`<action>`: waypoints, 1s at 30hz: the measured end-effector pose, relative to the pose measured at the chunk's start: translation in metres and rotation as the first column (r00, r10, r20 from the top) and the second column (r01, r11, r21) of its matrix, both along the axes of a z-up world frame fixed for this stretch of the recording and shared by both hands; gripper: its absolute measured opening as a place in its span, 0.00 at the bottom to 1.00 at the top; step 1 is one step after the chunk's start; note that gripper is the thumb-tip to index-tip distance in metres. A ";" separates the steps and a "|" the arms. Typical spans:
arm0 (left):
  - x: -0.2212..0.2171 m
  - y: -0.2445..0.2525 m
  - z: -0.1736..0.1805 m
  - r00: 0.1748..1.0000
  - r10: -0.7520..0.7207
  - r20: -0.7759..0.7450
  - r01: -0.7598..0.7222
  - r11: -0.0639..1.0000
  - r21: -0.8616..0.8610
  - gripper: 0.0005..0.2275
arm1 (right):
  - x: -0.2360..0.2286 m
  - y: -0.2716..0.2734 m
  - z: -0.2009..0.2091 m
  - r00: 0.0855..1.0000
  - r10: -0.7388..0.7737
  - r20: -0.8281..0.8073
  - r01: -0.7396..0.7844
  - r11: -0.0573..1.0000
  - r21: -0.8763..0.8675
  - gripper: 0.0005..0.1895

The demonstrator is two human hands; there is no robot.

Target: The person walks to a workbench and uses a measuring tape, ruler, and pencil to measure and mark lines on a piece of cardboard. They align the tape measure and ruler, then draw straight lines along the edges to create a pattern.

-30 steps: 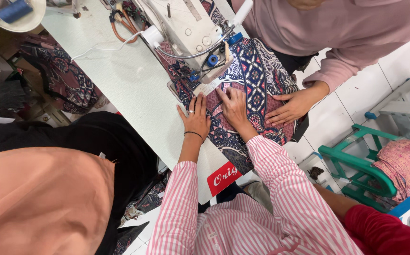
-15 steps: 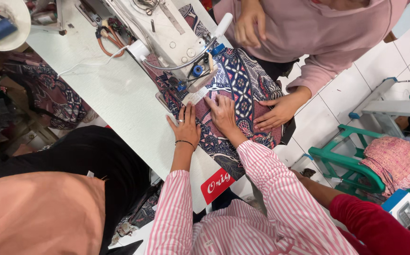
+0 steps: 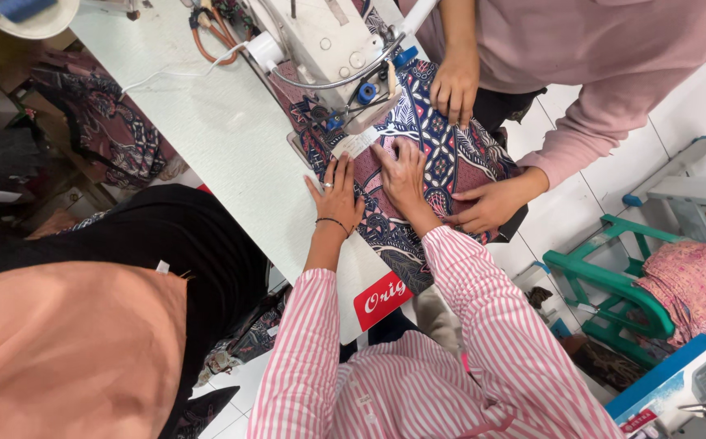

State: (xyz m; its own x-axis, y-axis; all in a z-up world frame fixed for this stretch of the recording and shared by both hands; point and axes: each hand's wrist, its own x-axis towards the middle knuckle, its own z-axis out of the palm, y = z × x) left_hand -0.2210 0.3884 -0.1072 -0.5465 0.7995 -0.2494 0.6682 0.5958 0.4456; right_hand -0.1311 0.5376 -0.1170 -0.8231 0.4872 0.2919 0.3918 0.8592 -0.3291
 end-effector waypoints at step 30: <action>0.306 -0.403 0.081 -0.076 0.951 0.300 -0.910 0.057 -0.410 0.18 | 0.023 -0.118 0.035 0.980 0.180 -0.081 -0.184 0.982 -0.049 0.17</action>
State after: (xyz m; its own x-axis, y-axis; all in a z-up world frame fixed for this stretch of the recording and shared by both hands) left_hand 0.0851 -0.0142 -0.0259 -0.5847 -0.3981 -0.7069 -0.7743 0.5337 0.3399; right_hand -0.1079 0.4193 -0.0824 -0.8761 0.3485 0.3333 0.2024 0.8931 -0.4018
